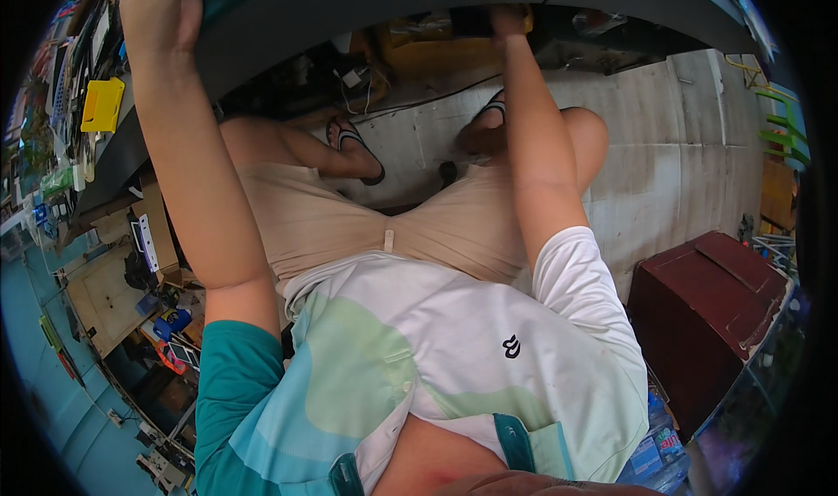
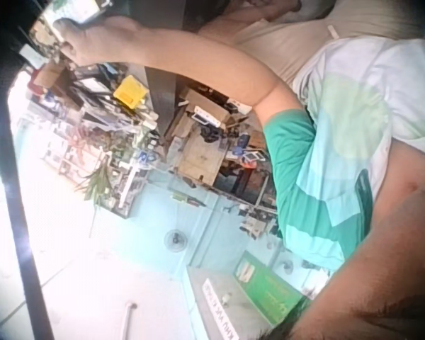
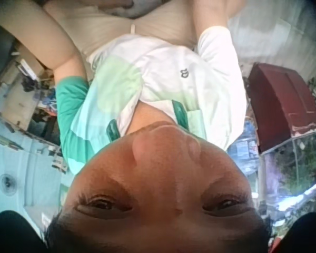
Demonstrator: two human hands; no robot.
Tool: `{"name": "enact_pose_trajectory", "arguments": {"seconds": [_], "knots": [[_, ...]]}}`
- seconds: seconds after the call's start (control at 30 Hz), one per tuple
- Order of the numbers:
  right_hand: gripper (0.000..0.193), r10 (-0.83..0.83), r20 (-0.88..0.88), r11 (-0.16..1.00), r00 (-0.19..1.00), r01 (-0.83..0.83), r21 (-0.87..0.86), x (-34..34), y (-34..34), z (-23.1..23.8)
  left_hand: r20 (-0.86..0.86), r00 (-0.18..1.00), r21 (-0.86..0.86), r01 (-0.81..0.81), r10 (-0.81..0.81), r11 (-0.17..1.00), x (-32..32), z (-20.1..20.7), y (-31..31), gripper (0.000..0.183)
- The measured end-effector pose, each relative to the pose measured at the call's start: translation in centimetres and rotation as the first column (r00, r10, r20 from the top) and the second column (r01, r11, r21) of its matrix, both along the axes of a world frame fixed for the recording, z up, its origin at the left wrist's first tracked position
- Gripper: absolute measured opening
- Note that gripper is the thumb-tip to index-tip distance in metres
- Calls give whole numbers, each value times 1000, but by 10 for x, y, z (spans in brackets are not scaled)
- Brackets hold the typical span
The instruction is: The person handles a disassembled smartphone, removes a battery, and places it on a box. They then pick up a SIM card, insert it into the phone, and continue to handle various phone parts and tools on a cluttered workbench.
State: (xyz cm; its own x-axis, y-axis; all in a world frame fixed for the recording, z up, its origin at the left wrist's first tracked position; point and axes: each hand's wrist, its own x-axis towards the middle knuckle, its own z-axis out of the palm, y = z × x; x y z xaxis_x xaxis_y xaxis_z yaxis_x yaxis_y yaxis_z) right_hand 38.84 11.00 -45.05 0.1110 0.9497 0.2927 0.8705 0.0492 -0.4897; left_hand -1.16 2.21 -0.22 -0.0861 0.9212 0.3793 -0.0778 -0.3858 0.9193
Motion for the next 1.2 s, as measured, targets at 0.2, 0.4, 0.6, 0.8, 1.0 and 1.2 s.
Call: {"name": "enact_pose_trajectory", "arguments": {"seconds": [0.2, 0.4, 0.6, 0.8, 1.0, 1.2], "knots": [[45, 153, 184, 947, 971, -91, -307, 1, -22, 26, -16, 998, -11, -55, 55, 998, -3, 2, -9, 27], [42, -253, -808, 952, 532, -11, -305, 5, -20, -5, -88, 993, -32, -87, 84, 996, 15, 12, -20, 31], [43, 152, 572, 987, 806, -93, -130, 85, 38, -75, -62, 998, -39, -35, 32, 999, 44, 22, -22, 31], [44, 147, 160, 988, 976, -152, 20, 28, 56, -101, -150, 985, -74, -98, 86, 992, 40, 24, -30, 31], [48, 42, 650, 987, 759, -133, 91, 57, 58, -98, -139, 989, -97, -72, 58, 993, 52, 24, -29, 34], [50, -73, 246, 964, 966, 6, 265, 28, 39, -51, -103, 993, -62, -71, 65, 996, 21, 9, -6, 27]]}}
